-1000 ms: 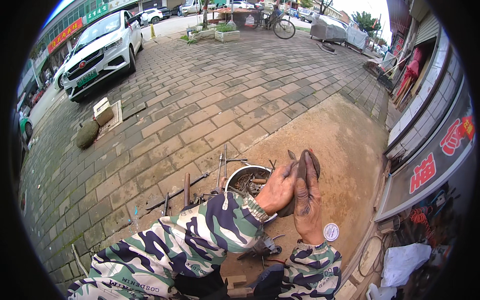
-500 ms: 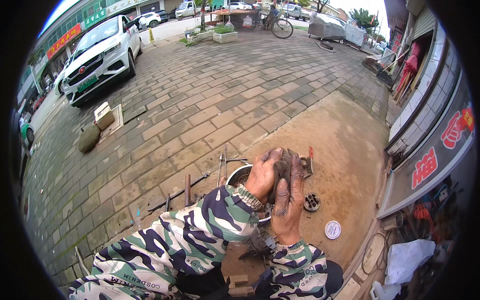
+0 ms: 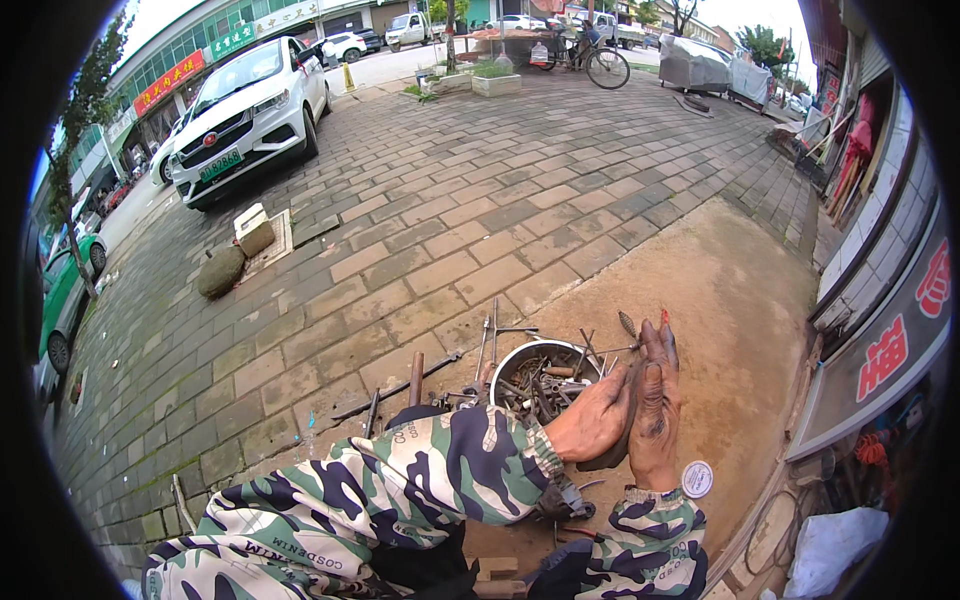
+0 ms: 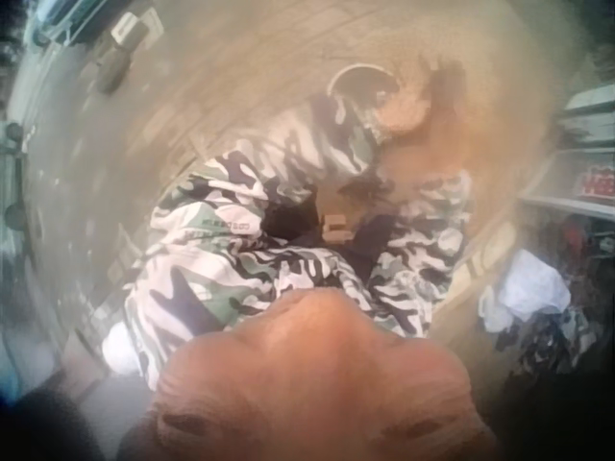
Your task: The person sits on the ground and disassembles a mechanical component, likely a starter motor. They use a screwdriver to remove parts, apply lubricant from a can, and wipe the components with a cloth. The person then reassembles the parts and uses a hammer to tap a component into place.
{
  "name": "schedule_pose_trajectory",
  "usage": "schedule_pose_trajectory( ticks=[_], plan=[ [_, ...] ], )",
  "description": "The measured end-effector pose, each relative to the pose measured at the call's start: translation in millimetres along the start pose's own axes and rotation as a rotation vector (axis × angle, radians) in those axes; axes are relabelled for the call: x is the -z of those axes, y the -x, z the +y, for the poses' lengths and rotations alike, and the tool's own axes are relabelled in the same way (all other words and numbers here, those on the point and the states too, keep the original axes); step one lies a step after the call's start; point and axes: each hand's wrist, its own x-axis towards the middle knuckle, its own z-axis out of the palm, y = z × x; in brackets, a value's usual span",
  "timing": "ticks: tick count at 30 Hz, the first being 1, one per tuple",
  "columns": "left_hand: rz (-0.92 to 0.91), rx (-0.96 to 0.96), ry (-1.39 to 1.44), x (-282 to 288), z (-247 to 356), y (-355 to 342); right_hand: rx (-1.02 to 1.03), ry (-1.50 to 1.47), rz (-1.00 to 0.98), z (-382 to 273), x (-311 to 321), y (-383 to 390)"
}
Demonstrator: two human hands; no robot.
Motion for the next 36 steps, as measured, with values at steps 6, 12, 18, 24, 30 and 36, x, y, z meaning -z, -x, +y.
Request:
schedule_pose_trajectory(
  ticks=[6, 12, 18, 24, 30, 36],
  plan=[
    [0.131, -0.08, 0.124, 0, 32, 6, -0.003, -0.035, 0.147, 11, 0, 4],
    [0.157, -0.16, 0.341, 35, 30, -13, 0.134, 0.191, 0.165, -3, -43, 18],
    [-0.127, 0.218, 0.953, 46, 41, -22, 0.182, 0.319, 0.231, -6, -47, 20],
    [-0.28, 0.265, 1.14, 54, 37, -23, 0.259, 0.285, 0.221, -3, -47, 25],
    [-0.154, 0.145, 0.807, 32, 41, -4, 0.337, 0.349, 0.388, 7, -41, 18],
    [-0.275, -0.073, 0.446, 17, 31, 10, 0.232, 0.128, 0.506, 28, -16, -3]
  ],
)
